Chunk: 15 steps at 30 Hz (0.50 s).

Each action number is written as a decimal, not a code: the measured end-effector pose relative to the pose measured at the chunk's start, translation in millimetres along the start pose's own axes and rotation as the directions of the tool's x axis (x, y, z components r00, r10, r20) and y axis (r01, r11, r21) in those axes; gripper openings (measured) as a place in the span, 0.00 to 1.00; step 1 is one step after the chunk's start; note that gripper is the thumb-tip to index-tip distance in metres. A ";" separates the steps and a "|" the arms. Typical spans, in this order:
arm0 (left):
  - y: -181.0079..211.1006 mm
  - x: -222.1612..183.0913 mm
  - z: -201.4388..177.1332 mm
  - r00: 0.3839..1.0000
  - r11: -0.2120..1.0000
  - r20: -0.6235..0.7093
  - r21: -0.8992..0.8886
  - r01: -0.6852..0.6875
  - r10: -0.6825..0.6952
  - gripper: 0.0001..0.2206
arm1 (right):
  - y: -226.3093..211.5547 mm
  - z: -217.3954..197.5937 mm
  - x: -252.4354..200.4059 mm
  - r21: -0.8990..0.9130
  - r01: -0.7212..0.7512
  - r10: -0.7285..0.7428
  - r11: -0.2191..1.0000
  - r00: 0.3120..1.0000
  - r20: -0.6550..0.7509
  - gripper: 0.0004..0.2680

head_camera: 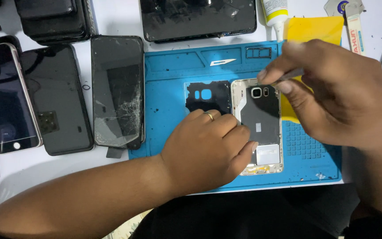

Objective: The person is disassembling a smartphone by prying off the back cover and removing internal screws using a screwdriver.

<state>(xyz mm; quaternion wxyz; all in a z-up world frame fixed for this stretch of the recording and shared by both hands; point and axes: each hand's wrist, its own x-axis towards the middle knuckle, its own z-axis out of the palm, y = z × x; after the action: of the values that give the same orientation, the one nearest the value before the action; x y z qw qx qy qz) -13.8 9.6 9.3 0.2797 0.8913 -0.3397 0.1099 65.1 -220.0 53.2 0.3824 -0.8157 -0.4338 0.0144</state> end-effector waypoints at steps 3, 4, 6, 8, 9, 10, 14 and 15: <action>0.3 -0.7 1.0 0.999 1.000 -0.033 0.007 -0.001 0.001 0.11 | -8.4 -2.5 7.4 -0.107 0.025 -0.026 0.994 1.000 -0.004 0.07; 0.4 -0.8 0.8 0.999 1.000 -0.032 0.007 0.000 0.001 0.11 | 1.1 -2.8 2.9 -0.106 0.025 -0.026 0.994 1.000 -0.004 0.07; 0.4 -0.6 0.6 0.999 1.000 -0.040 0.000 -0.001 0.001 0.11 | 20.1 -3.7 -6.1 -0.155 0.239 -0.242 0.959 0.970 0.002 0.13; 0.1 -0.5 -0.1 1.000 1.000 -0.019 -0.014 0.003 -0.003 0.11 | 6.8 -4.1 2.4 -0.145 0.178 -0.179 0.973 0.984 0.004 0.08; 0.0 -0.6 -0.5 1.000 1.000 0.002 -0.028 0.007 -0.007 0.10 | 0.1 -4.2 6.7 -0.135 0.116 -0.116 0.984 0.993 0.007 0.05; 0.1 -0.7 -0.8 1.000 1.000 0.002 -0.027 0.008 -0.008 0.10 | 6.1 -5.8 -0.2 -0.135 0.116 -0.116 0.984 0.993 0.007 0.05; 0.3 -0.1 -1.9 1.000 0.999 0.020 -0.046 0.013 -0.012 0.11 | 17.2 -11.9 -10.8 0.009 -0.056 0.056 0.998 0.997 -0.045 0.14; 0.5 0.1 -2.3 0.999 0.998 0.037 -0.058 0.022 -0.020 0.10 | 16.7 -13.5 -9.3 -0.009 -0.140 0.139 0.990 0.987 -0.077 0.09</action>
<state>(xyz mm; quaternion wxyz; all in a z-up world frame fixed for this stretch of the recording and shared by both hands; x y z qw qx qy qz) -14.1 10.5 11.4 0.3006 0.8881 -0.3384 0.0805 75.7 -240.4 49.2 0.3909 -0.8467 -0.3610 0.0067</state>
